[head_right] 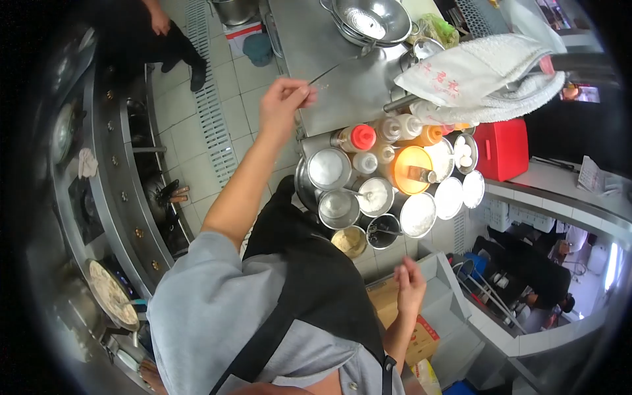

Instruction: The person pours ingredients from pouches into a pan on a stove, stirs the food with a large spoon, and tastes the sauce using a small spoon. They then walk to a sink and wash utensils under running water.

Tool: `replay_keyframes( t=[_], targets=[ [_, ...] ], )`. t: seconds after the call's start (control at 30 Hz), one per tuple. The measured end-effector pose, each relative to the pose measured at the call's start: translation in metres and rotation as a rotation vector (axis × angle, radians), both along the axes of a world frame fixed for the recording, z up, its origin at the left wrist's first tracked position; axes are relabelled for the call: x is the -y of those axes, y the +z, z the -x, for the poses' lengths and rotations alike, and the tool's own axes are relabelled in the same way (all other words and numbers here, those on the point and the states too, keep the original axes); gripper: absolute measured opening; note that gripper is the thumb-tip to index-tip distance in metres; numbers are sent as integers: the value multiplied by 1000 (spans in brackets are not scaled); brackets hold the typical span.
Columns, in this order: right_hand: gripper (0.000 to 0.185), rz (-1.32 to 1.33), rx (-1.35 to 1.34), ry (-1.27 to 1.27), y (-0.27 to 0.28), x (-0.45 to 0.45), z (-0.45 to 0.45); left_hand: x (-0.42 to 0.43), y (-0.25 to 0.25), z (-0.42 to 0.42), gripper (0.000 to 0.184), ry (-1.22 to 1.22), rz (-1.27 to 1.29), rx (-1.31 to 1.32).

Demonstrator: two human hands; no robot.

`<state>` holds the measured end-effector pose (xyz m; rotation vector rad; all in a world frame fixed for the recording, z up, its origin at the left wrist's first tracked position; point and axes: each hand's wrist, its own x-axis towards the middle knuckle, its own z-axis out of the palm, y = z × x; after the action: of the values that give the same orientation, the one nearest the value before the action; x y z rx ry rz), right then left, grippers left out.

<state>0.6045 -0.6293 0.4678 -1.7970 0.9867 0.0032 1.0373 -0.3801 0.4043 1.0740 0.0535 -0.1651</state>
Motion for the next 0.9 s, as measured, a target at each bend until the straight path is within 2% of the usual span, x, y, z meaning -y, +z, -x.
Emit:
replay_keyframes(
  t=[0.03, 0.1, 0.2, 0.27, 0.4, 0.5, 0.6, 0.67, 0.7, 0.73, 0.77, 0.8, 0.83, 0.87, 0.9],
  targets=[
    [32, 25, 83, 87, 19, -9, -36, -11, 11, 23, 12, 38, -47, 83],
    [34, -127, 269, 140, 41, -36, -97, -23, 34, 76, 11, 93, -113, 213],
    [40, -337, 323, 491, 55, -70, -156, -37, 68, 158, 11, 150, -252, 407],
    [44, -637, 354, 575, 43, -97, -173, -43, 85, 211, 11, 194, -445, 596],
    [39, -871, 557, 702, 41, -152, -152, -50, 77, 307, 10, 373, -372, 489],
    [35, -924, 476, 837, 33, -185, -123, -63, 68, 375, 13, 461, -274, 329],
    [32, -757, 469, 1073, 41, -209, -102, -84, 76, 419, 18, 470, -272, 226],
    [30, -607, 617, 1166, 29, -221, -93, -108, 63, 451, 20, 518, -340, 149],
    [28, -397, 660, 1171, 28, -226, -86, -119, 58, 468, 22, 545, -395, 71],
    [26, -40, 833, 1240, 15, -228, -86, -131, 53, 485, 25, 566, -446, -9],
    [26, 112, 832, 1273, -5, -229, -87, -145, 42, 500, 26, 554, -526, -147],
    [26, 252, 671, 1337, -33, -229, -90, -162, 26, 518, 29, 511, -614, -239],
    [30, 299, 418, 1511, -63, -223, -97, -179, 9, 535, 33, 458, -701, -329],
    [34, 252, 309, 1589, -85, -218, -94, -193, -16, 557, 35, 425, -848, -316],
    [33, 334, 404, 1609, -118, -205, -91, -204, -44, 579, 37, 376, -996, -301]
  ],
)
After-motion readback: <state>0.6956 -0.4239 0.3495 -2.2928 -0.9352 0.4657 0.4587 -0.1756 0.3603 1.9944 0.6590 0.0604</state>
